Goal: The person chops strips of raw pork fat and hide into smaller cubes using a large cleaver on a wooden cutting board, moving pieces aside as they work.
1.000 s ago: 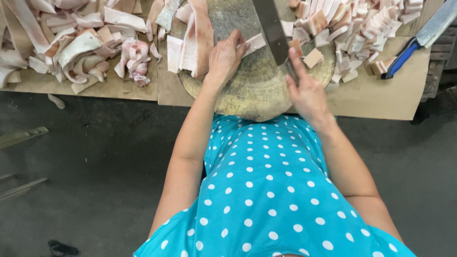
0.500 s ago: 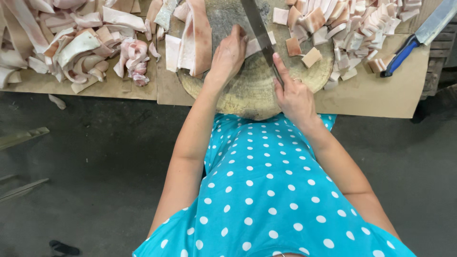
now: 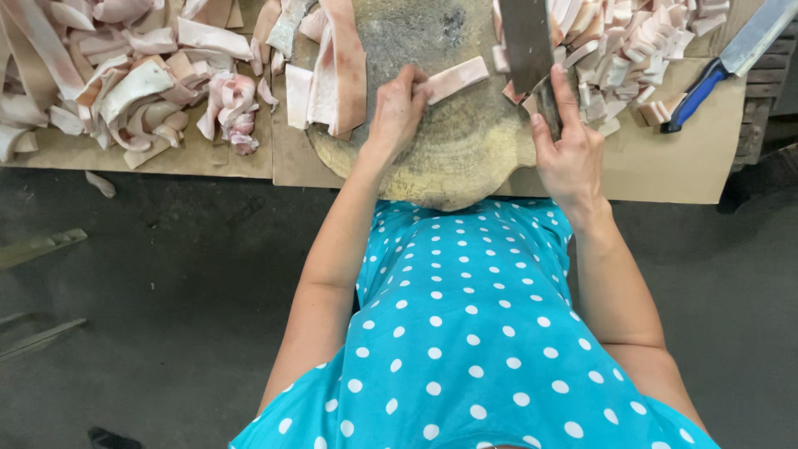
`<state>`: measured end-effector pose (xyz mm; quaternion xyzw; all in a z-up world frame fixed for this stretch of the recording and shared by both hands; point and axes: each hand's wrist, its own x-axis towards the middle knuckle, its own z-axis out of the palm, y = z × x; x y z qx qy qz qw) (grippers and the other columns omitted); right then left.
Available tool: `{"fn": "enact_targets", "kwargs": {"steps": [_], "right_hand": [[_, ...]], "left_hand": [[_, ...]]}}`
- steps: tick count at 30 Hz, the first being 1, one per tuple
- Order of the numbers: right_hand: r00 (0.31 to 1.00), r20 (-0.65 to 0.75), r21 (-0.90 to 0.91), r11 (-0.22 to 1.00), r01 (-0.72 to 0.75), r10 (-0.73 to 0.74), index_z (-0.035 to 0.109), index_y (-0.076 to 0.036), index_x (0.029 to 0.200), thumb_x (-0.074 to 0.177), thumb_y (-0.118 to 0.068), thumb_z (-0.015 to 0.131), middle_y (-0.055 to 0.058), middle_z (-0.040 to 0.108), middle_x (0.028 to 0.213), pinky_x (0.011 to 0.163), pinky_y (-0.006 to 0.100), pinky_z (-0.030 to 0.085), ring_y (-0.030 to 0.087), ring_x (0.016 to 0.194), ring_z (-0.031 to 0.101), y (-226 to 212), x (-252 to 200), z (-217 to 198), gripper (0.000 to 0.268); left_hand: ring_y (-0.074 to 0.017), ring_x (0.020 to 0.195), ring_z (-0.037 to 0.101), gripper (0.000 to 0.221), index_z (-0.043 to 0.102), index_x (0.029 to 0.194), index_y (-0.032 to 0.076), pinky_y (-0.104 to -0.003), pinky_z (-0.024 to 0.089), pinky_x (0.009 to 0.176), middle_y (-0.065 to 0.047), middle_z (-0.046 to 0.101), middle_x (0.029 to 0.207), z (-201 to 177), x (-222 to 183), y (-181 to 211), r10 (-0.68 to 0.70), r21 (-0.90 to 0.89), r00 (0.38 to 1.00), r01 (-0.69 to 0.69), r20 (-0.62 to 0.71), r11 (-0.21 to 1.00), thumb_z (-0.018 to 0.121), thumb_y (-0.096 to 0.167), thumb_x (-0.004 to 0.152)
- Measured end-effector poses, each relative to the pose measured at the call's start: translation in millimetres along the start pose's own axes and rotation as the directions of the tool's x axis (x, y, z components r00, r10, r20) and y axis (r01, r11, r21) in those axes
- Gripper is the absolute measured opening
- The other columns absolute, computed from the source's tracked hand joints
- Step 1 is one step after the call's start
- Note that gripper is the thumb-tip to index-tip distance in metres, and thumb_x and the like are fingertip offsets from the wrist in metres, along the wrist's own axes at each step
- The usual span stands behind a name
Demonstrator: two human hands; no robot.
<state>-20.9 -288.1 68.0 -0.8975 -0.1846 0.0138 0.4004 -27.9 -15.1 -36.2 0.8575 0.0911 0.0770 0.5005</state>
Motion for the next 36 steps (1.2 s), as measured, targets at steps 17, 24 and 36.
{"fn": "enact_targets", "kwargs": {"steps": [17, 24, 36], "right_hand": [[0.989, 0.140, -0.012, 0.998, -0.055, 0.056, 0.039, -0.020, 0.163, 0.108, -0.014, 0.066, 0.022, 0.073, 0.087, 0.068, 0.041, 0.056, 0.026, 0.067, 0.071, -11.5, 1.9, 21.5, 0.062], [0.934, -0.144, -0.001, 0.944, 0.330, -0.326, 0.027, -0.023, 0.167, 0.119, -0.012, 0.061, 0.023, 0.073, 0.104, 0.074, 0.037, 0.058, 0.028, 0.084, 0.074, -38.6, -13.9, 3.6, 0.060], [0.952, 0.203, 0.033, 0.970, -0.240, 0.229, 0.035, -0.027, 0.164, 0.104, -0.020, 0.066, 0.018, 0.072, 0.076, 0.060, 0.037, 0.055, 0.020, 0.057, 0.067, -16.8, -2.2, 19.9, 0.068]], "left_hand": [[-0.0284, 0.078, 0.075, 0.014, 0.068, 0.101, -0.003, -0.037, 0.058, 0.071, -0.018, 0.075, 0.085, 4.2, -2.3, -2.0, 0.030, -0.028, 0.998, -0.031, -0.060, 0.999, 0.069, 0.005, 0.089], [-0.0182, 0.072, 0.077, 0.017, 0.069, 0.104, -0.004, -0.031, 0.062, 0.065, -0.013, 0.078, 0.082, 13.8, 5.4, 4.8, -0.190, -0.141, 0.982, 0.191, 0.016, 0.971, 0.066, 0.006, 0.090], [-0.0296, 0.099, 0.076, 0.023, 0.067, 0.116, 0.000, -0.038, 0.059, 0.086, -0.020, 0.076, 0.104, 5.5, 7.8, 9.8, -0.014, -0.085, 1.000, 0.014, 0.005, 0.996, 0.063, 0.001, 0.093]]}}
